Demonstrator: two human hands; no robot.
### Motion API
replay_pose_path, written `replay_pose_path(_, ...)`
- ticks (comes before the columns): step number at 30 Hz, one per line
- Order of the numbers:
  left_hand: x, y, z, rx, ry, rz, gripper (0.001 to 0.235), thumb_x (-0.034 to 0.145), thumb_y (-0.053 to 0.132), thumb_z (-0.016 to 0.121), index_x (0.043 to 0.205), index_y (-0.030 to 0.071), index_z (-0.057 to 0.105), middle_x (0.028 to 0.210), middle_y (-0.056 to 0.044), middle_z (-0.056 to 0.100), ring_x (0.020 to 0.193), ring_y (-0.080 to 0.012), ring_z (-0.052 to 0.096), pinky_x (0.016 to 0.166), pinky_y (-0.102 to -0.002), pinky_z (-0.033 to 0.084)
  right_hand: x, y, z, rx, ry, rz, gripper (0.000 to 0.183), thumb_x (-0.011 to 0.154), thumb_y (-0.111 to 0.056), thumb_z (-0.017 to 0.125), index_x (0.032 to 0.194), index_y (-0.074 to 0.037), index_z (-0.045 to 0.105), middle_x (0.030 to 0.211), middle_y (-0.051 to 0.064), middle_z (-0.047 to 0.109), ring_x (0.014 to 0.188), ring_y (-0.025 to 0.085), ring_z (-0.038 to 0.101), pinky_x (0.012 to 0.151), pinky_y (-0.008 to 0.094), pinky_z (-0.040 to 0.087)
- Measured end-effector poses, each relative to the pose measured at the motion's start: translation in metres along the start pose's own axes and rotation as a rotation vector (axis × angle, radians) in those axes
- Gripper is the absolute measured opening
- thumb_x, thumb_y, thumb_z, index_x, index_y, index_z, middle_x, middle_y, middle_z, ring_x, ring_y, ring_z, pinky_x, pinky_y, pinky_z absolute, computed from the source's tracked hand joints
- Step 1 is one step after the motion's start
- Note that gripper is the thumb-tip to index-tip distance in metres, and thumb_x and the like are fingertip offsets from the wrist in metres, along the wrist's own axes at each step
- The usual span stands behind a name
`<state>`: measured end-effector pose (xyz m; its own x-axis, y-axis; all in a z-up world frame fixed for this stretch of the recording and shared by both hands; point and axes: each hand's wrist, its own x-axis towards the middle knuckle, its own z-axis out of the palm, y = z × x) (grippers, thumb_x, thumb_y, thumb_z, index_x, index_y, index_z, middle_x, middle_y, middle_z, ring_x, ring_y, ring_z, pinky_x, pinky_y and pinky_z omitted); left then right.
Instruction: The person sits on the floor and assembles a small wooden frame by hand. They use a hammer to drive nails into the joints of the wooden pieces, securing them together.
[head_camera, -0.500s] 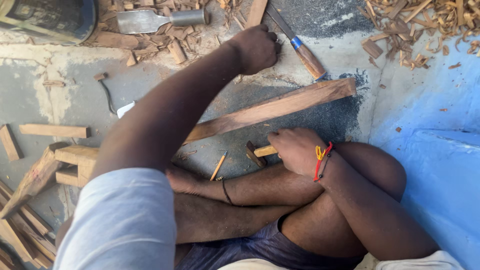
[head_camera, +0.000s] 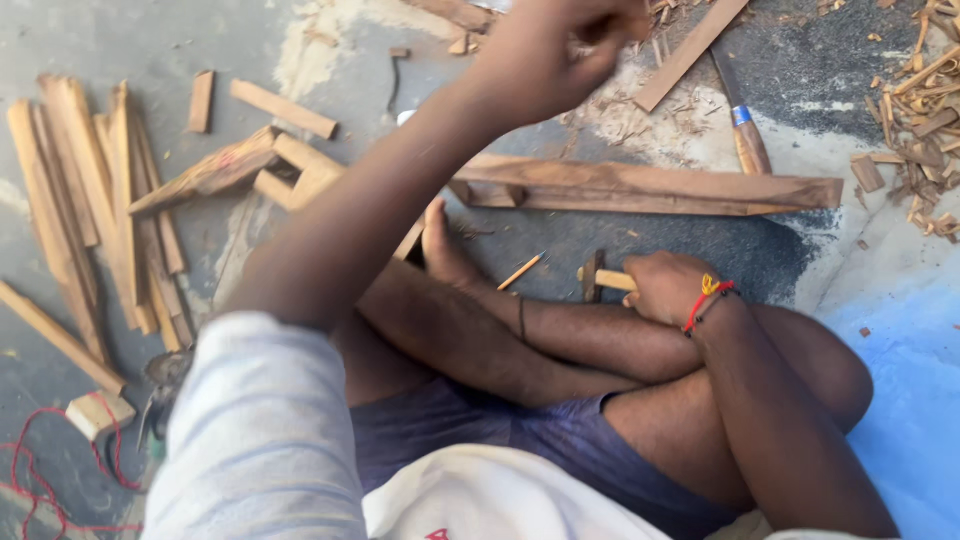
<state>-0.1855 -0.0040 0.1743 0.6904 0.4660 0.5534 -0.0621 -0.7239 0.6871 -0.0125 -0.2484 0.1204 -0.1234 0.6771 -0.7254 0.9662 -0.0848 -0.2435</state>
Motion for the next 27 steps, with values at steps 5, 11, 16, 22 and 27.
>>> replay_pose_path(5,-0.091,0.067,-0.05,-0.056,0.141,-0.222,0.012,0.102,0.004,0.071,0.113,0.005,0.07,0.101,-0.007,0.074,0.093,-0.0184,0.075,0.085,-0.033,0.062,-0.013,-0.022,0.007,-0.132,0.088,0.026,0.026,0.086,-0.028,0.074,0.103,-0.008,0.07,0.103,0.02,0.074,0.1,0.04,0.071,0.087,0.052,0.056)
replay_pose_path(11,-0.135,0.094,-0.051,0.114,0.185,-0.143,0.01,0.09,0.001,0.071,0.098,0.006,0.074,0.101,-0.014,0.068,0.095,-0.0277,0.069,0.082,-0.037,0.057,-0.046,-0.056,0.006,-0.013,0.246,0.062,0.025,0.088,-0.027,0.072,0.106,-0.009,0.072,0.097,0.019,0.075,0.094,0.038,0.072,0.083,0.05,0.056)
replay_pose_path(16,-0.136,0.085,-0.054,0.054,0.137,-0.292,0.013,0.093,0.003,0.071,0.106,0.004,0.07,0.094,-0.009,0.071,0.086,-0.0233,0.072,0.076,-0.035,0.058,-0.072,-0.068,0.009,0.753,0.351,-0.159,0.027,0.09,-0.026,0.071,0.106,-0.005,0.07,0.082,0.01,0.072,0.072,0.019,0.065,0.065,0.037,0.052)
replay_pose_path(22,-0.136,0.069,-0.045,0.031,0.141,-0.238,0.009,0.089,0.003,0.073,0.096,0.005,0.067,0.091,-0.008,0.074,0.085,-0.0227,0.076,0.078,-0.035,0.06,-0.052,-0.067,0.047,0.509,0.595,-0.064,0.023,0.1,-0.025,0.065,0.106,-0.004,0.071,0.083,0.014,0.068,0.076,0.027,0.062,0.069,0.043,0.051)
replay_pose_path(27,-0.134,0.057,-0.037,0.084,0.132,-0.247,0.007,0.091,0.005,0.07,0.097,0.005,0.067,0.092,-0.009,0.074,0.084,-0.0244,0.075,0.076,-0.037,0.059,-0.02,-0.041,0.054,0.007,0.539,0.239,0.028,0.098,-0.028,0.065,0.099,-0.001,0.071,0.1,0.022,0.069,0.09,0.043,0.069,0.081,0.054,0.054)
